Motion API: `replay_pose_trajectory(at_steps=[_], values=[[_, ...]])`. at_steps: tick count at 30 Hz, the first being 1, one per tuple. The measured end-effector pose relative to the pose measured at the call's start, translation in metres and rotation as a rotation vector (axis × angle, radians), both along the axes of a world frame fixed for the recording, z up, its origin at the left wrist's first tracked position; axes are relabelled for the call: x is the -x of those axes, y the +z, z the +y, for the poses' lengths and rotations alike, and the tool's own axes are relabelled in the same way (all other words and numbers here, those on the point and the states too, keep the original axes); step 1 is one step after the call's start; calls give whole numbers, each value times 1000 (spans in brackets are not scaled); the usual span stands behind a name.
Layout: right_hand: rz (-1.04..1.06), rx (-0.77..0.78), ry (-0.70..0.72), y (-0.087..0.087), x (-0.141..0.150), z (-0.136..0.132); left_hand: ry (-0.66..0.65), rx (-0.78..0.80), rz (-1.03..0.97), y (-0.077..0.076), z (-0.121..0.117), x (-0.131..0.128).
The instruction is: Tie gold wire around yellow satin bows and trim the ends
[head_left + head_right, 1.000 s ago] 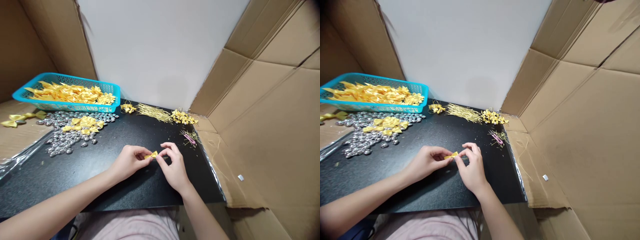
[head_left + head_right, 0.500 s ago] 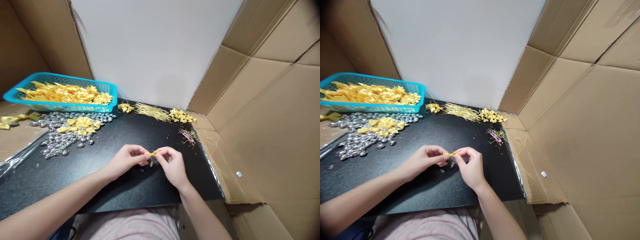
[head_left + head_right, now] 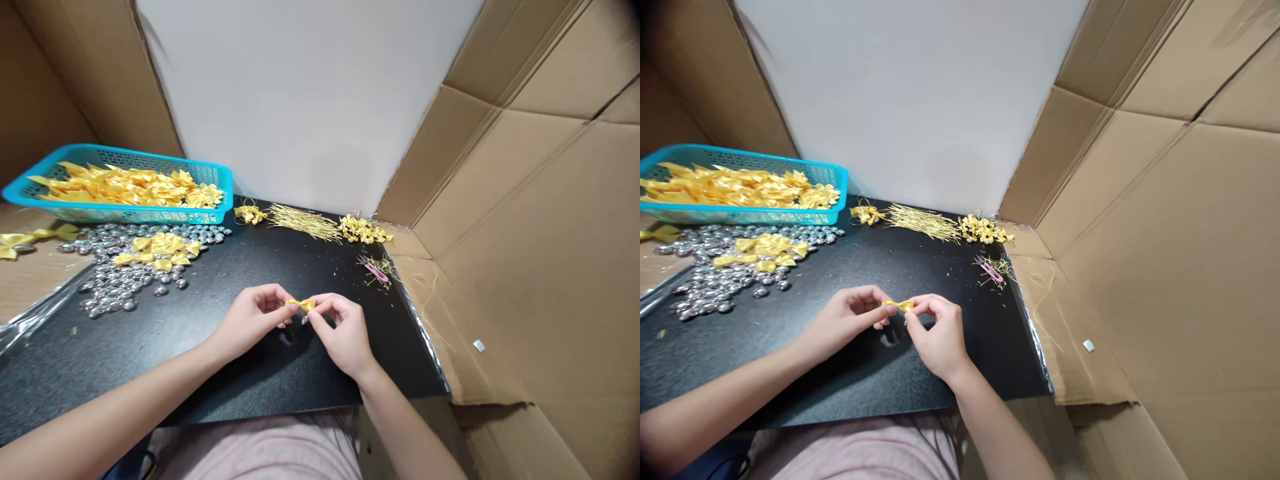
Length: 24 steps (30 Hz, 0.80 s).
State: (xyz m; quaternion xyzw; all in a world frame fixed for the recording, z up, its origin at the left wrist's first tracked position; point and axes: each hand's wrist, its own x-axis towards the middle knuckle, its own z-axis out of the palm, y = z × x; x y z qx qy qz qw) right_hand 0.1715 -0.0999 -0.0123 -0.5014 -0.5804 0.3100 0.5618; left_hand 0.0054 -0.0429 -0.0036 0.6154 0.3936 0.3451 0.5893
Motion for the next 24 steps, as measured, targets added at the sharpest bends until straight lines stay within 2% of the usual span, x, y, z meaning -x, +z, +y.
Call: replay_pose_trajectory(at_steps=[7,21,24], values=[[-30,-10,-9,-1,0,0,69,-184,47,-3,-3,2],[-37,-19,-32,0,3,-1,102,-202,50,-1,-5,3],[-40,-10,-47,-2,3,0,105,-244,76,-1,-6,3]])
